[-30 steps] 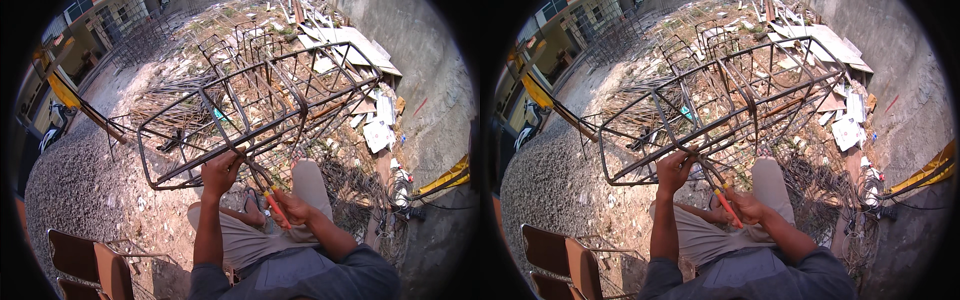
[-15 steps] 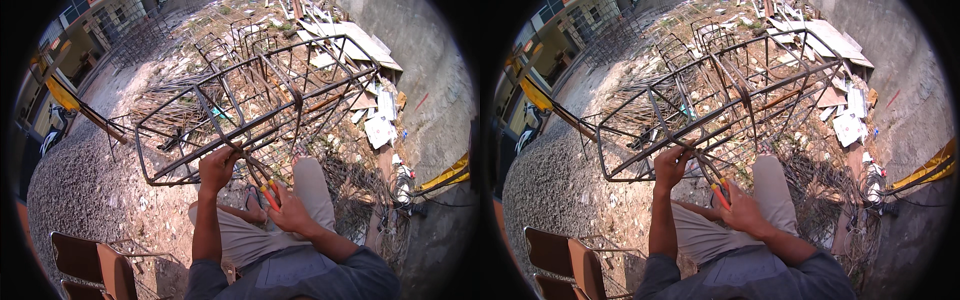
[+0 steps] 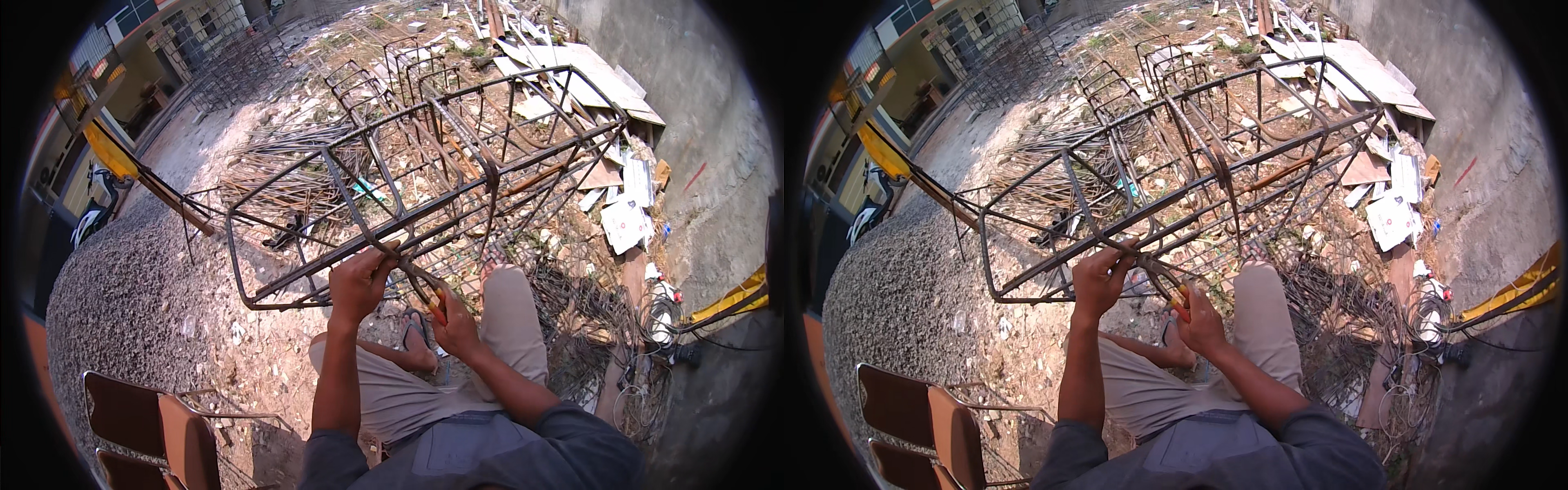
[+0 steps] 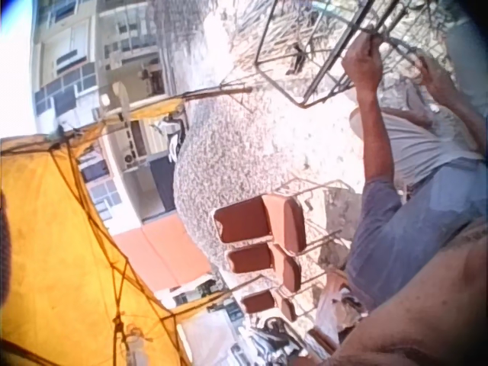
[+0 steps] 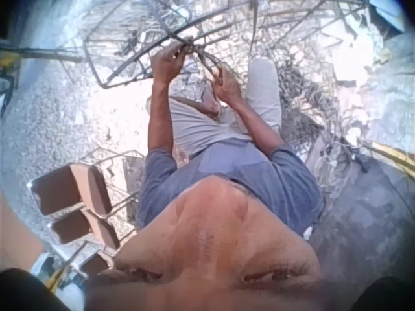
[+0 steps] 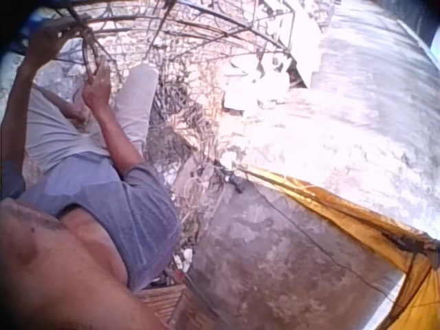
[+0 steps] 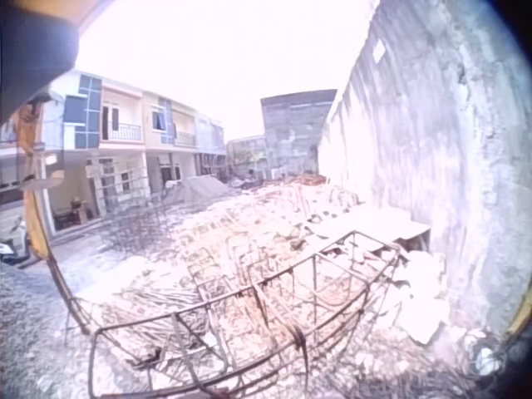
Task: The person is assembling a metal frame by hand, using pliers to bend and secure wire ties at the joints. They work on multiple sections of the frame, adjusting and tightening connections to ensure stability.
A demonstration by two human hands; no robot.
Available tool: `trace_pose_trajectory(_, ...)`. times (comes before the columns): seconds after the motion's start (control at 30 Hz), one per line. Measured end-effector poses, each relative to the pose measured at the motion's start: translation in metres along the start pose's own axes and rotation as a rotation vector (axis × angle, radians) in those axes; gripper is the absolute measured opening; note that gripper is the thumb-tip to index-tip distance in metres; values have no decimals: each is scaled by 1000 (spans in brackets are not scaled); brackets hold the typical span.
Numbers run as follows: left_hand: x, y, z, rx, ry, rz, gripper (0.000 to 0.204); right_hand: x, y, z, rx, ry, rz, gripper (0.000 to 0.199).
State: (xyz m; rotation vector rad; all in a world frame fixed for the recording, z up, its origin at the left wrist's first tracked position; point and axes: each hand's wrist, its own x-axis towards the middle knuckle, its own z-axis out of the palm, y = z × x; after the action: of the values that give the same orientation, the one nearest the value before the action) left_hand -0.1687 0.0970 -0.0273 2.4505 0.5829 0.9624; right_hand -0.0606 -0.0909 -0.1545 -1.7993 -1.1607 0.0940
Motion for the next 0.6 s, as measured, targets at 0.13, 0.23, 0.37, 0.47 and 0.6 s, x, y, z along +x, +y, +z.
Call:
trace_pose_trajectory(0.13,2,-3,4,-23,66,37,24,5,-22,-25,-266,124,54,57)
trace_pose_trajectory(0.23,-3,-1,4,-10,5,5,26,-4,-18,-27,-147,-23,147,43)
trace_pose_trajectory(0.37,-1,2,0,8,10,8,27,1,-33,-45,22,-235,337,38)
trace_pose_trajectory(0.47,-4,1,4,-10,30,10,27,10,-38,-70,34,-321,355,38)
trace_pose_trajectory(0.6,-2,2,7,19,92,67,23,21,-73,-108,-82,-448,348,40)
